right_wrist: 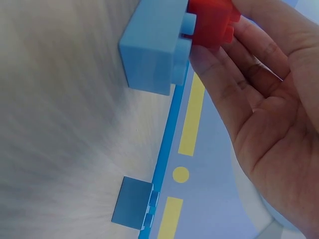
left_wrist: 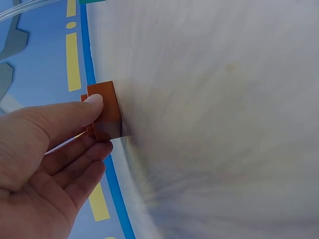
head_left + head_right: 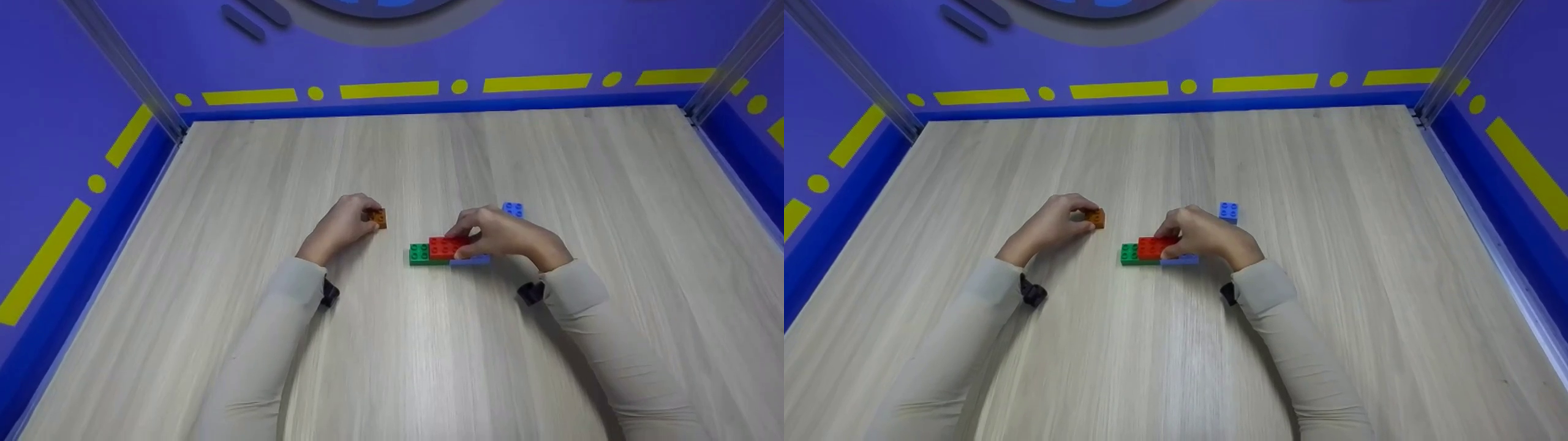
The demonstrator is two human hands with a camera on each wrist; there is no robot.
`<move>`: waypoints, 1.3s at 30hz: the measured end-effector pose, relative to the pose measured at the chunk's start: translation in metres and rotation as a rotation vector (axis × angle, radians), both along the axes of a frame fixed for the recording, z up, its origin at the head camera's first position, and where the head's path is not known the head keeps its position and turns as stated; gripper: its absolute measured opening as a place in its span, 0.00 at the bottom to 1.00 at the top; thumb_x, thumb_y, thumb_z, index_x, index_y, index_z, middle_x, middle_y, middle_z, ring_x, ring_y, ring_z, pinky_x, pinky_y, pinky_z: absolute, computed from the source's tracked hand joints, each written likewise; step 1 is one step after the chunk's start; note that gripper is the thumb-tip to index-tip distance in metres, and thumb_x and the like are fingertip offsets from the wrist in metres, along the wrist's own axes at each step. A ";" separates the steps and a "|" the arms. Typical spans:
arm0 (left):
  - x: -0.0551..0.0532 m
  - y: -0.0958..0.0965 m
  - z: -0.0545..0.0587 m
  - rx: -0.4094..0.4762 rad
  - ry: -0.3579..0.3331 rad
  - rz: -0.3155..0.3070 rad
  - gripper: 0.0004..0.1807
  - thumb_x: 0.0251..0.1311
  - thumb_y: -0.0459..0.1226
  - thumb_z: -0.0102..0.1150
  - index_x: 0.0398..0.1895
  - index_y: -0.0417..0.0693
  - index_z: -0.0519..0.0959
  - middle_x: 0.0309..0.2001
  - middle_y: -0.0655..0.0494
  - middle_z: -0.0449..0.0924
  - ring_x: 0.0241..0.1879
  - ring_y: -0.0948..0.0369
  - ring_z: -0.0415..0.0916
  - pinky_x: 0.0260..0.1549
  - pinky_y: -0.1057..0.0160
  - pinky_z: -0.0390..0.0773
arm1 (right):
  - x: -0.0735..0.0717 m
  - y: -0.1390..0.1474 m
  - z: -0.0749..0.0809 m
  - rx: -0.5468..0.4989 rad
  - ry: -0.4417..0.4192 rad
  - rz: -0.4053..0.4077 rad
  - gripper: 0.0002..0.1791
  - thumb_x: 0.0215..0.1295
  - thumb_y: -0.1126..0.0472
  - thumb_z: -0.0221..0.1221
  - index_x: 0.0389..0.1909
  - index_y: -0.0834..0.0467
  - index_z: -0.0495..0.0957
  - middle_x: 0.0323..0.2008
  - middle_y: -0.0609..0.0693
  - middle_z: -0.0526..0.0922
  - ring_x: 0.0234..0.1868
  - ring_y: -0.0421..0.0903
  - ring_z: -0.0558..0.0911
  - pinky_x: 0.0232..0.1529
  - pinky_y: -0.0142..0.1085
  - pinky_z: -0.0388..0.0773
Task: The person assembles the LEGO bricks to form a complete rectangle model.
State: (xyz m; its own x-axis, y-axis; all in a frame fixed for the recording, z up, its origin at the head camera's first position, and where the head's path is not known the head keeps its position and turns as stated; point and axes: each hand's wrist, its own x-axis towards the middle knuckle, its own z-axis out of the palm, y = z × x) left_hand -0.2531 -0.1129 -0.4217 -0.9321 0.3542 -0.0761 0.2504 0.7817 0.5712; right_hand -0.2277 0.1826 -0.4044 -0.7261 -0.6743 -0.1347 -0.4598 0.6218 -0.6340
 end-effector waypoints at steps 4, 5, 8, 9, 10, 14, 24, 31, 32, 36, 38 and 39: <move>0.000 -0.001 0.000 -0.003 0.003 -0.001 0.19 0.59 0.30 0.62 0.54 0.40 0.79 0.52 0.46 0.79 0.52 0.54 0.77 0.53 0.57 0.77 | 0.000 0.000 0.000 0.003 0.005 0.006 0.18 0.56 0.60 0.68 0.49 0.58 0.83 0.45 0.51 0.82 0.48 0.49 0.82 0.48 0.42 0.81; 0.001 -0.001 0.000 -0.002 0.005 -0.002 0.18 0.59 0.30 0.62 0.54 0.40 0.79 0.52 0.46 0.79 0.52 0.54 0.77 0.53 0.57 0.77 | -0.001 0.000 0.000 0.003 0.007 0.009 0.18 0.56 0.60 0.68 0.49 0.58 0.83 0.45 0.51 0.82 0.48 0.49 0.82 0.48 0.42 0.81; 0.000 -0.002 0.000 -0.006 0.016 -0.013 0.18 0.59 0.30 0.62 0.54 0.39 0.79 0.51 0.46 0.79 0.51 0.54 0.77 0.52 0.58 0.77 | -0.001 0.000 0.000 0.004 0.009 0.012 0.18 0.56 0.60 0.68 0.49 0.58 0.83 0.46 0.51 0.82 0.48 0.49 0.82 0.48 0.42 0.81; 0.000 -0.002 0.000 -0.005 0.020 -0.019 0.18 0.59 0.30 0.62 0.54 0.39 0.80 0.51 0.46 0.80 0.51 0.54 0.77 0.52 0.58 0.77 | -0.001 0.000 0.000 0.000 0.008 0.014 0.18 0.56 0.60 0.68 0.49 0.58 0.83 0.46 0.51 0.82 0.48 0.49 0.82 0.48 0.42 0.81; 0.000 -0.002 0.000 -0.006 0.025 -0.025 0.18 0.59 0.30 0.62 0.53 0.39 0.80 0.51 0.47 0.80 0.51 0.54 0.77 0.52 0.58 0.77 | -0.001 0.000 0.000 -0.003 0.007 0.015 0.19 0.56 0.60 0.68 0.49 0.58 0.83 0.45 0.51 0.83 0.48 0.49 0.82 0.48 0.43 0.81; 0.000 -0.002 0.001 -0.008 0.043 -0.046 0.17 0.58 0.30 0.62 0.53 0.40 0.80 0.50 0.47 0.80 0.51 0.54 0.77 0.52 0.58 0.77 | -0.001 -0.001 0.001 -0.012 -0.001 0.015 0.19 0.55 0.60 0.69 0.49 0.58 0.83 0.45 0.51 0.83 0.48 0.49 0.82 0.48 0.43 0.81; 0.007 0.001 0.005 0.009 0.066 -0.064 0.15 0.58 0.32 0.63 0.50 0.40 0.82 0.46 0.49 0.80 0.47 0.56 0.77 0.50 0.58 0.78 | -0.001 -0.001 0.000 -0.001 -0.006 0.003 0.19 0.55 0.60 0.69 0.49 0.58 0.83 0.45 0.51 0.83 0.48 0.49 0.82 0.49 0.43 0.81; 0.011 0.003 0.009 0.050 0.024 -0.071 0.16 0.59 0.35 0.64 0.50 0.43 0.82 0.47 0.52 0.80 0.51 0.57 0.75 0.54 0.58 0.75 | -0.001 -0.001 -0.001 0.002 -0.007 0.000 0.19 0.55 0.59 0.69 0.49 0.58 0.83 0.45 0.51 0.82 0.48 0.49 0.82 0.48 0.43 0.81; 0.012 0.003 0.009 0.055 0.021 -0.074 0.16 0.59 0.35 0.64 0.50 0.43 0.82 0.47 0.53 0.80 0.51 0.57 0.75 0.54 0.58 0.75 | -0.001 -0.001 -0.001 0.003 -0.007 -0.001 0.19 0.55 0.60 0.69 0.49 0.58 0.83 0.45 0.51 0.83 0.48 0.49 0.82 0.48 0.43 0.81; 0.014 0.004 0.010 0.075 0.018 -0.092 0.16 0.59 0.35 0.64 0.51 0.43 0.81 0.48 0.53 0.80 0.51 0.56 0.75 0.54 0.57 0.75 | -0.002 -0.001 0.000 0.013 -0.006 -0.006 0.19 0.55 0.60 0.69 0.49 0.57 0.83 0.45 0.51 0.83 0.49 0.48 0.82 0.49 0.43 0.81; 0.014 0.004 0.011 0.089 0.019 -0.107 0.16 0.59 0.35 0.64 0.51 0.43 0.81 0.48 0.52 0.80 0.51 0.56 0.75 0.54 0.57 0.75 | -0.002 -0.001 0.000 0.016 -0.005 -0.006 0.19 0.55 0.60 0.69 0.49 0.57 0.83 0.45 0.51 0.83 0.49 0.48 0.82 0.49 0.43 0.81; 0.014 0.004 0.011 0.094 0.020 -0.114 0.16 0.59 0.35 0.64 0.51 0.42 0.81 0.47 0.51 0.80 0.50 0.56 0.75 0.54 0.56 0.75 | -0.002 -0.001 0.000 0.014 -0.002 -0.005 0.19 0.55 0.60 0.69 0.49 0.58 0.83 0.45 0.51 0.83 0.49 0.49 0.82 0.49 0.43 0.81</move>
